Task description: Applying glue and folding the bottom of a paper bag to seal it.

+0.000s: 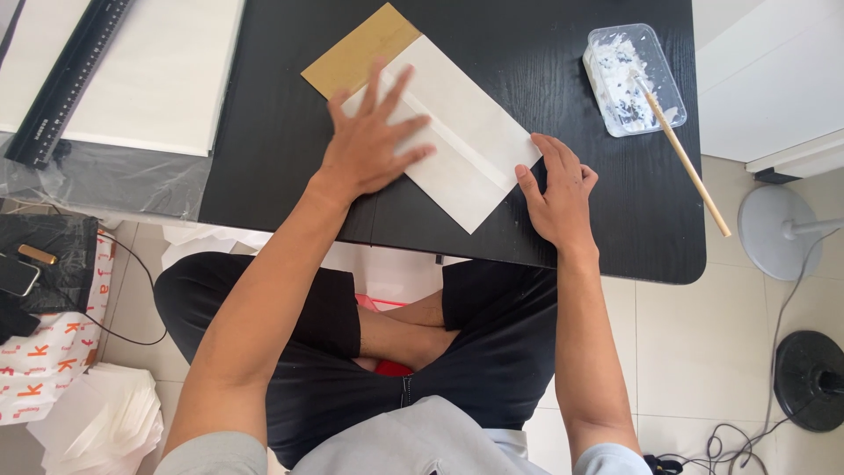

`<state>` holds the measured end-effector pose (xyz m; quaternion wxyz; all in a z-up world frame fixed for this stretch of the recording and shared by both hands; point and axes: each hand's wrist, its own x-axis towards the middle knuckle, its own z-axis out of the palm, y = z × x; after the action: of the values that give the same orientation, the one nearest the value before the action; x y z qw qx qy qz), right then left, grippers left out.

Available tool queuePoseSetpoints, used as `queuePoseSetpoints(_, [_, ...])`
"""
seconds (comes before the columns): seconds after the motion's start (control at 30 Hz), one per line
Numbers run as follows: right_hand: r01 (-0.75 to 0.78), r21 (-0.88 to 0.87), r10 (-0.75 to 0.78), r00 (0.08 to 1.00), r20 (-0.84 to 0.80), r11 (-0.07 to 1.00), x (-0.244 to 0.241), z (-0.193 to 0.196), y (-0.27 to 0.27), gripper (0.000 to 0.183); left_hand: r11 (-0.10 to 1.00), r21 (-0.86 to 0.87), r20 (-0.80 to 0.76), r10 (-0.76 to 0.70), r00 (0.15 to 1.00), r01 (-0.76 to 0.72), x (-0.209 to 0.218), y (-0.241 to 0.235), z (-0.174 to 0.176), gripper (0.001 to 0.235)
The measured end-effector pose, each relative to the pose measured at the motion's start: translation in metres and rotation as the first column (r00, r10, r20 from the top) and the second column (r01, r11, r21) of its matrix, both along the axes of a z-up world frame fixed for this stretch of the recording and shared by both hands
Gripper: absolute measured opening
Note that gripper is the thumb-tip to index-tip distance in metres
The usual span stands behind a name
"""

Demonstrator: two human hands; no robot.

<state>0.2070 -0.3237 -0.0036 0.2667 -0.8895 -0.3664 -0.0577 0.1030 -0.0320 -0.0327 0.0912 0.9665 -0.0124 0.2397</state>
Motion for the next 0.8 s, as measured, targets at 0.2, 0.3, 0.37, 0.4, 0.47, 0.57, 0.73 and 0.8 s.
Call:
queuePoseSetpoints(0.2, [0.001,0.005,-0.001,1.0,-0.005,1.0,0.001,-0.001,0.0,0.059,0.989,-0.028,-0.007,-0.147,0.989,0.147,0.0,-0.007,0.002,0.062])
queuePoseSetpoints(0.3, [0.012,0.005,-0.012,1.0,-0.02,1.0,0.0,0.0,0.0,0.06,0.991,0.045,0.036,0.122,0.992,-0.124,0.009,0.005,-0.015,0.06])
queuePoseSetpoints(0.37, [0.004,0.012,-0.003,1.0,-0.01,1.0,-0.003,0.003,0.001,0.056,0.964,-0.038,0.008,0.263,0.965,-0.263,0.014,0.018,-0.022,0.063])
queuePoseSetpoints(0.4, [-0.008,0.02,0.008,1.0,0.0,1.0,-0.004,0.004,0.001,0.053,0.909,-0.113,-0.031,0.399,0.916,-0.4,0.017,0.024,-0.027,0.067])
queuePoseSetpoints(0.47, [-0.003,0.021,0.003,1.0,0.008,1.0,-0.004,0.005,-0.001,0.051,0.945,-0.084,0.002,0.319,0.948,-0.317,0.017,0.02,-0.03,0.068])
queuePoseSetpoints(0.57, [-0.016,0.041,0.015,1.0,0.026,0.999,-0.004,0.003,0.0,0.048,0.995,-0.043,0.005,0.085,0.996,-0.085,0.005,0.008,-0.014,0.058])
queuePoseSetpoints(0.73, [0.003,0.093,-0.003,1.0,0.002,0.996,-0.007,0.007,-0.001,0.041,0.984,-0.036,0.026,-0.172,0.985,0.172,-0.001,-0.002,0.003,0.039])
queuePoseSetpoints(0.8, [-0.036,0.118,0.035,0.999,0.007,0.992,-0.009,0.008,-0.001,0.038,0.999,0.025,0.076,0.027,0.997,-0.029,0.0,0.0,0.002,0.041])
